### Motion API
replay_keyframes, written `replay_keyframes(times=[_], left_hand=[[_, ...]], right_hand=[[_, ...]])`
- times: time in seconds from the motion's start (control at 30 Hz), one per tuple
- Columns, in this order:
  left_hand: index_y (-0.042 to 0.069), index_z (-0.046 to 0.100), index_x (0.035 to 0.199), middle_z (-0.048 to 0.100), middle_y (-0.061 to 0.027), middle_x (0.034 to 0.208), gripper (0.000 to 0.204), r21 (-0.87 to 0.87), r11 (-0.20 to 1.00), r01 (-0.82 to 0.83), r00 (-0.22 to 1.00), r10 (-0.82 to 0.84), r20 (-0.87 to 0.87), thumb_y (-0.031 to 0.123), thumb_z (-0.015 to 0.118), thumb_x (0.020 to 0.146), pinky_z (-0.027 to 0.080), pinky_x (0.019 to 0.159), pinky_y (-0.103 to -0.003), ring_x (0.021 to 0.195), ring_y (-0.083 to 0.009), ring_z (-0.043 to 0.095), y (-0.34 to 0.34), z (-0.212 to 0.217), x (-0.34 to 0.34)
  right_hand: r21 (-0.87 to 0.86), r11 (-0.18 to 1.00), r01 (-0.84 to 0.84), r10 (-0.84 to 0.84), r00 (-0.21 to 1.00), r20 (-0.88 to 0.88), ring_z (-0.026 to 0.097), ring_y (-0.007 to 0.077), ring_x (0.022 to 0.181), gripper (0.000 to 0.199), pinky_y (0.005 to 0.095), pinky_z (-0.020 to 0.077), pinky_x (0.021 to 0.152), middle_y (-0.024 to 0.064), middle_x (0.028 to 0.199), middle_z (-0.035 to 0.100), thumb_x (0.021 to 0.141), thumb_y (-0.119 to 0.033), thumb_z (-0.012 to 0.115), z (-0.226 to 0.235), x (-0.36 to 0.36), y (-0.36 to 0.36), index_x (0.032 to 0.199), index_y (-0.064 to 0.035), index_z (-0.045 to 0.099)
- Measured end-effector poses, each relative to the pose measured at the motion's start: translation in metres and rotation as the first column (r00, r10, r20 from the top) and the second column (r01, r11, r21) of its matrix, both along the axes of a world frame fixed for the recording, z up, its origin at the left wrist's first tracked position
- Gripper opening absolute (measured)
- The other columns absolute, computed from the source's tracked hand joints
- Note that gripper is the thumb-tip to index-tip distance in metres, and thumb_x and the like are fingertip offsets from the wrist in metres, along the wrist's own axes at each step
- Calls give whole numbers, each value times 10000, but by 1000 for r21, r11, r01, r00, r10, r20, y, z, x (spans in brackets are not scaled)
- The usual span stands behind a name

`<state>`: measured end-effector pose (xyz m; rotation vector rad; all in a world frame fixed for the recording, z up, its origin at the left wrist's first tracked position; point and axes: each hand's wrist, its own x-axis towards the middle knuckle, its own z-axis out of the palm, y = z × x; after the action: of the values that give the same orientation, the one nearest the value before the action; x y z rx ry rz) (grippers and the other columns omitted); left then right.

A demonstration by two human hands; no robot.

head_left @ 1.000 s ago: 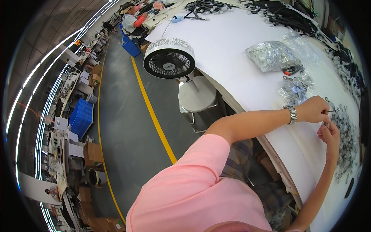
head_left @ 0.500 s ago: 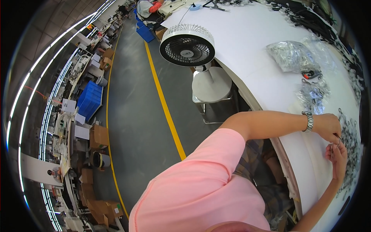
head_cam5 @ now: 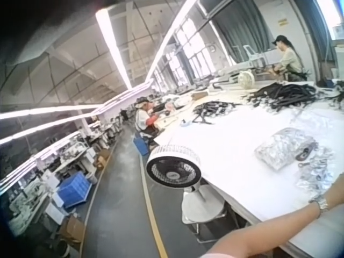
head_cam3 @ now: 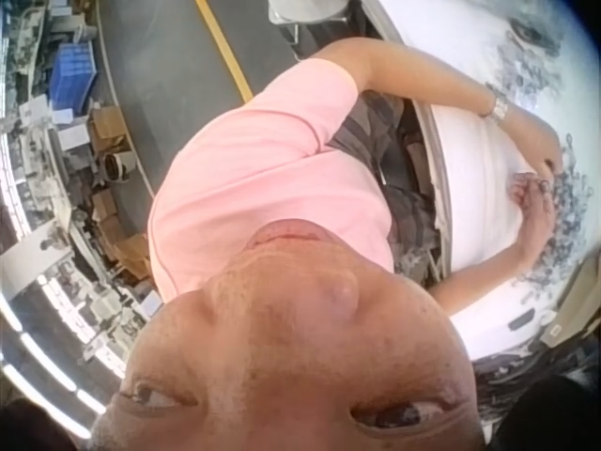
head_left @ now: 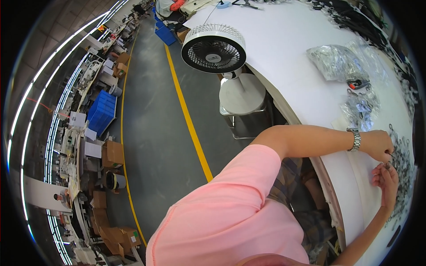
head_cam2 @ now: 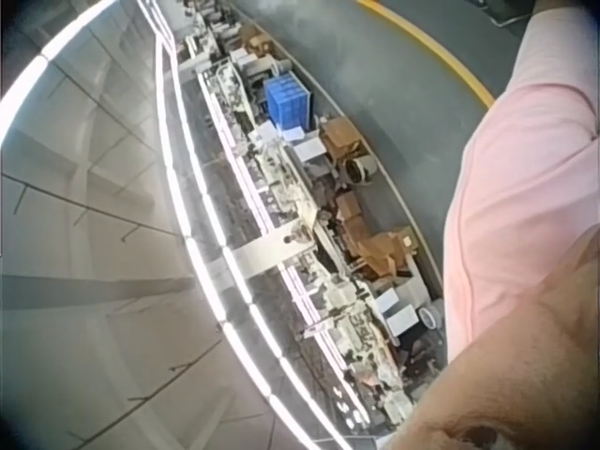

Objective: Manually sorting and assembling small metal rings and loop hooks into interconnected hardware configurations.

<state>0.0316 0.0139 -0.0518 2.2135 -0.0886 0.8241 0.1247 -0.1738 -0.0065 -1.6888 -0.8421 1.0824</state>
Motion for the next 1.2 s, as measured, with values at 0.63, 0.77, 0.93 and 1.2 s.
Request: replay_keyframes(times=[0.63, 0.77, 0.93, 1.2], left_hand=[[51, 716, 844, 740, -135, 801, 153, -27, 996, 80, 994, -81, -68, 201, 711, 816, 555, 715, -398, 769, -288, 724, -6, 16, -29], [62, 716, 873, 715, -172, 802, 146, 4, 1000, 15, 1000, -15, 12, 196, 705, 816, 540, 765, -461, 809, -355, 705, -18, 18, -12], [13, 709, 862, 650, -31, 653, 286, -453, 887, -87, 993, 39, -115, 261, 653, 992, 408, 486, -234, 520, -71, 540, 15, 40, -36], [-1, 682, 1021, 606, 21, 692, 271, -674, 738, 15, 952, -218, -217, 269, 652, 1021, 245, 440, -203, 493, -20, 389, -32, 53, -31]], right_hand=[[36, 998, -51, 54, 995, -78, 628, 96, 589, 214, 227, 494, 542, 67, 786, 694, 1061, -260, 549, 5, -22, 7, 1040, -57, 611], [30, 999, 28, -27, 999, -42, 611, 97, 578, 202, 219, 473, 518, 64, 785, 679, 1058, -263, 553, -2, -4, -10, 1009, -72, 597], [334, 926, 175, -63, 945, -320, 692, 151, 982, 244, 303, 555, 866, 65, 1088, 733, 1053, -277, 587, -5, -2, 19, 1114, -57, 675], [456, 758, 466, -110, 781, -615, 628, 119, 1087, 313, 350, 496, 963, -5, 1124, 710, 1032, -326, 620, -17, -18, 29, 1218, -89, 704]])
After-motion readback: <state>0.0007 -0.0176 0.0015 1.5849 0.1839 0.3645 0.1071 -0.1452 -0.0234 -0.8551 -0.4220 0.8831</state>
